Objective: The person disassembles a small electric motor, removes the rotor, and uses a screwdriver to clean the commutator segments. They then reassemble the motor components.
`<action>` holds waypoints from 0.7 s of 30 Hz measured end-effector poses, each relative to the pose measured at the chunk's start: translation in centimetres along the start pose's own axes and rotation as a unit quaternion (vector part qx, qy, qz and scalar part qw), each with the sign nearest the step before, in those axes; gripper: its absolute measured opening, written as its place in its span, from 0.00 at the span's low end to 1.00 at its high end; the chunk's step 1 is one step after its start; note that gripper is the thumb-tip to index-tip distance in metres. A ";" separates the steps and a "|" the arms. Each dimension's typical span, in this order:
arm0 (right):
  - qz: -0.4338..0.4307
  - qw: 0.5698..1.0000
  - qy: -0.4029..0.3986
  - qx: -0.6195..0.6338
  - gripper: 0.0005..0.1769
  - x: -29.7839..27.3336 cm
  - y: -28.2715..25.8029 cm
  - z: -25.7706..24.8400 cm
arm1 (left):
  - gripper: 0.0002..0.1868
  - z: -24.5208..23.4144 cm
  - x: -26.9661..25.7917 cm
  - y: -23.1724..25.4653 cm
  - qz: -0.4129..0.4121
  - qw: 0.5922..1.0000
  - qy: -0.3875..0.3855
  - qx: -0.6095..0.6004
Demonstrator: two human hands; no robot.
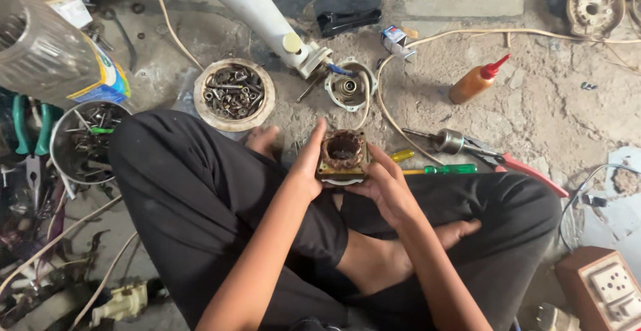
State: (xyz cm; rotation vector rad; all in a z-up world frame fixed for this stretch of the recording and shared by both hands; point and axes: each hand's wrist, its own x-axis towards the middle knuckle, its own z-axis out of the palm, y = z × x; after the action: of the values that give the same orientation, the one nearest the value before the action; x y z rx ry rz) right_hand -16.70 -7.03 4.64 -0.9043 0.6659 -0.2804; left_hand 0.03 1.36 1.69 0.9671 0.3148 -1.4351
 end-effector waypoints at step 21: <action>-0.125 0.537 0.104 -0.828 0.38 4.2 -10.9 -12.1 | 0.16 1.9 -0.6 1.1 0.379 0.918 0.102 0.050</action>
State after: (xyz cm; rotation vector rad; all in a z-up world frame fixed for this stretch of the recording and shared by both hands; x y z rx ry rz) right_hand -20.68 -23.25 6.35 -2.8933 0.9534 0.1224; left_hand 0.30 0.24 3.65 1.1564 -0.0007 -0.6450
